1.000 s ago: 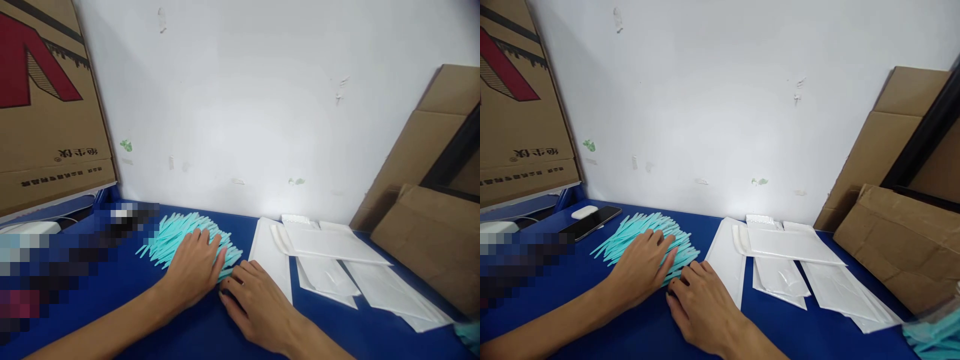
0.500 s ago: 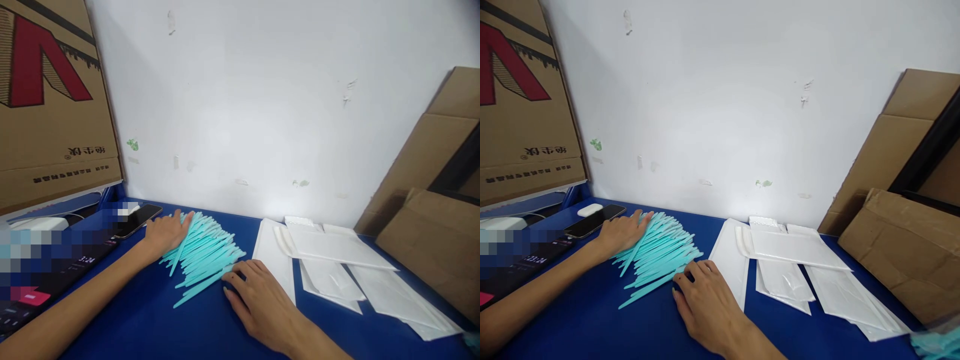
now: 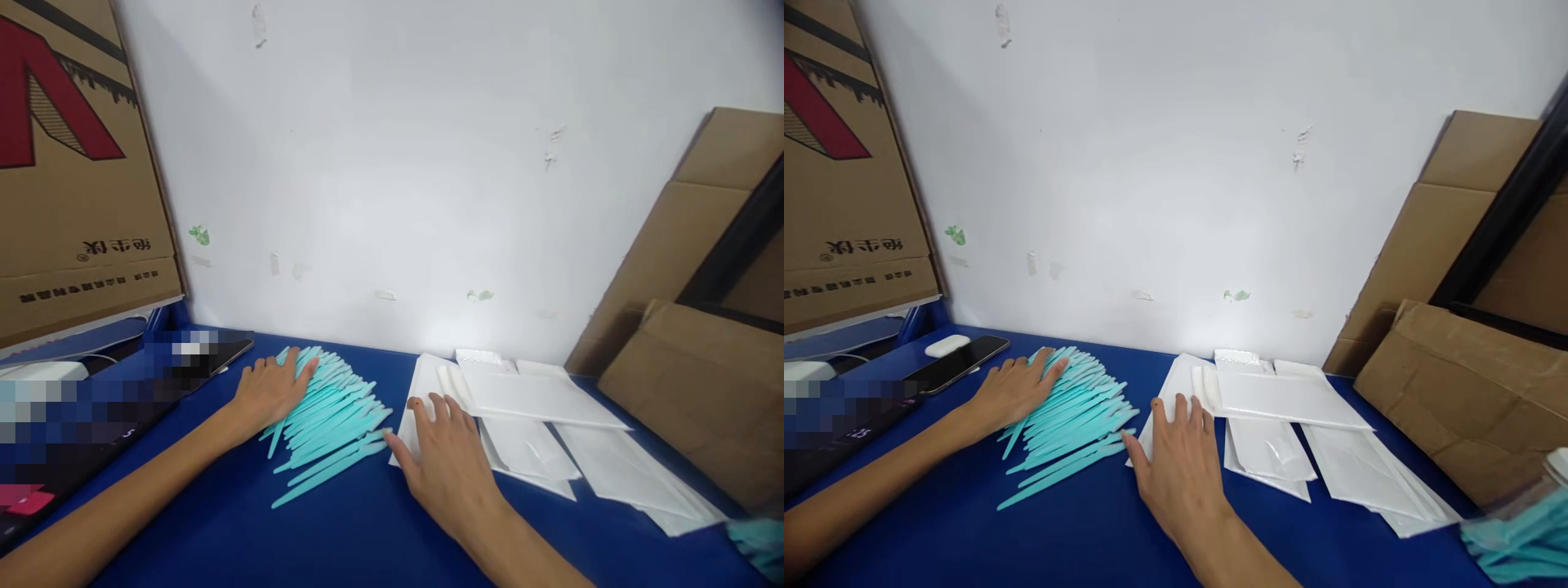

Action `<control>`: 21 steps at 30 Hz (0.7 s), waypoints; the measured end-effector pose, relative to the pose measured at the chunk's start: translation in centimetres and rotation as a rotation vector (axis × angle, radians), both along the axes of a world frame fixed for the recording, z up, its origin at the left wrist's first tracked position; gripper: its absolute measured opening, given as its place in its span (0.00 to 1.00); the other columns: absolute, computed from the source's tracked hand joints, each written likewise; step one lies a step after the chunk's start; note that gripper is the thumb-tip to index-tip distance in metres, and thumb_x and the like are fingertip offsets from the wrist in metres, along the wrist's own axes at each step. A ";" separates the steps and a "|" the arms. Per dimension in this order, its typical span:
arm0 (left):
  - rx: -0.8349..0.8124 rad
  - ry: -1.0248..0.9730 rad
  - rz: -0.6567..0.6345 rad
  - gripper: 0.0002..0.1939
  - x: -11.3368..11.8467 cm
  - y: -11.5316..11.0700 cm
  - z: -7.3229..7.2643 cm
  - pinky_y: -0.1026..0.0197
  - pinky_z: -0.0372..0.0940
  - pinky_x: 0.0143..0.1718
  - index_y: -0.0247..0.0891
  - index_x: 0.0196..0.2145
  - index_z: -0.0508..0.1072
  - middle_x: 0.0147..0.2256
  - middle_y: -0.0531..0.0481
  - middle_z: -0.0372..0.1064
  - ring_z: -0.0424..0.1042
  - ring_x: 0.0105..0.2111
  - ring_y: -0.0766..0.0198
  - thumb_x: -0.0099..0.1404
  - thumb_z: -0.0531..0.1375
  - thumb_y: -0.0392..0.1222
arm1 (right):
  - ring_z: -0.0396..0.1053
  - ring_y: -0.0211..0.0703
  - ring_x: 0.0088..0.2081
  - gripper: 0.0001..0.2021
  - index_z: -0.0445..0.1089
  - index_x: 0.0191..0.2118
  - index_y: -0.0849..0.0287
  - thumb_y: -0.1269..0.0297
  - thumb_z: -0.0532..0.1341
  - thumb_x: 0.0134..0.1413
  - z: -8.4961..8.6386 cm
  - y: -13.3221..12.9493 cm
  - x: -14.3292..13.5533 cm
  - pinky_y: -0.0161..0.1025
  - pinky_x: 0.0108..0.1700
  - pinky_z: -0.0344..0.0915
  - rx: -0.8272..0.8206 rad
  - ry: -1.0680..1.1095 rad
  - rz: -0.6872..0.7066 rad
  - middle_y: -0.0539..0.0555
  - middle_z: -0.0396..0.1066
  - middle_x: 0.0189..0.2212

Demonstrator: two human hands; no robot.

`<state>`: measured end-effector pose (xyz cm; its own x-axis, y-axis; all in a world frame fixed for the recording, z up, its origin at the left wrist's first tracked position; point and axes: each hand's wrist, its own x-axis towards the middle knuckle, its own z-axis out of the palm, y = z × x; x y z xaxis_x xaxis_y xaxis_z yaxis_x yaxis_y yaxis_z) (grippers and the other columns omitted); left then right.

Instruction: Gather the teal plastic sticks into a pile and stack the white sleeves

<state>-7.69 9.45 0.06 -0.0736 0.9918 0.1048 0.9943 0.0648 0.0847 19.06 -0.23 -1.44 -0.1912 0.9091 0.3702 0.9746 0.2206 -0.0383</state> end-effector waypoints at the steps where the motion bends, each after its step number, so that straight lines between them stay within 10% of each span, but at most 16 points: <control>1: 0.001 0.002 0.000 0.44 0.0 0.0 0.0 0.40 0.58 0.50 0.34 0.66 0.56 0.52 0.26 0.69 0.66 0.53 0.33 0.68 0.29 0.66 | 0.59 0.76 0.61 0.30 0.64 0.62 0.64 0.46 0.51 0.65 -0.2 0.0 0.1 0.66 0.55 0.60 -0.050 -0.019 -0.037 0.73 0.64 0.58; 11: 0.004 0.017 0.002 0.44 -0.1 0.2 -0.1 0.41 0.59 0.49 0.33 0.66 0.55 0.51 0.26 0.69 0.67 0.53 0.32 0.68 0.29 0.65 | 0.63 0.62 0.60 0.24 0.63 0.64 0.60 0.64 0.48 0.66 1.9 0.3 0.7 0.59 0.59 0.61 -0.108 0.012 0.054 0.66 0.66 0.59; 15: -0.004 0.003 0.003 0.43 -0.1 0.1 0.2 0.41 0.59 0.48 0.32 0.67 0.54 0.51 0.25 0.70 0.67 0.53 0.32 0.68 0.29 0.64 | 0.66 0.56 0.57 0.28 0.65 0.62 0.55 0.75 0.54 0.55 5.4 2.8 7.4 0.57 0.60 0.61 -0.138 0.039 0.163 0.59 0.68 0.57; 18: -0.001 -0.007 0.001 0.43 -0.1 0.0 0.2 0.41 0.59 0.49 0.32 0.67 0.54 0.52 0.26 0.69 0.67 0.53 0.33 0.69 0.29 0.64 | 0.50 0.53 0.68 0.40 0.56 0.67 0.48 0.78 0.57 0.46 7.2 5.2 14.4 0.52 0.68 0.46 -0.405 0.030 0.056 0.52 0.53 0.68; 21: 0.004 -0.001 0.004 0.43 0.0 0.0 0.2 0.41 0.58 0.50 0.32 0.67 0.54 0.53 0.25 0.69 0.67 0.53 0.33 0.69 0.30 0.64 | 0.57 0.60 0.65 0.51 0.54 0.69 0.56 0.74 0.69 0.35 7.4 7.2 19.8 0.47 0.62 0.57 -0.580 0.026 -0.036 0.64 0.54 0.67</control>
<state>-7.66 9.41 0.24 -0.0775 0.9910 0.1090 0.9939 0.0682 0.0862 38.87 6.93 5.99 -0.1536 0.9704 -0.1863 0.9783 0.1229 -0.1666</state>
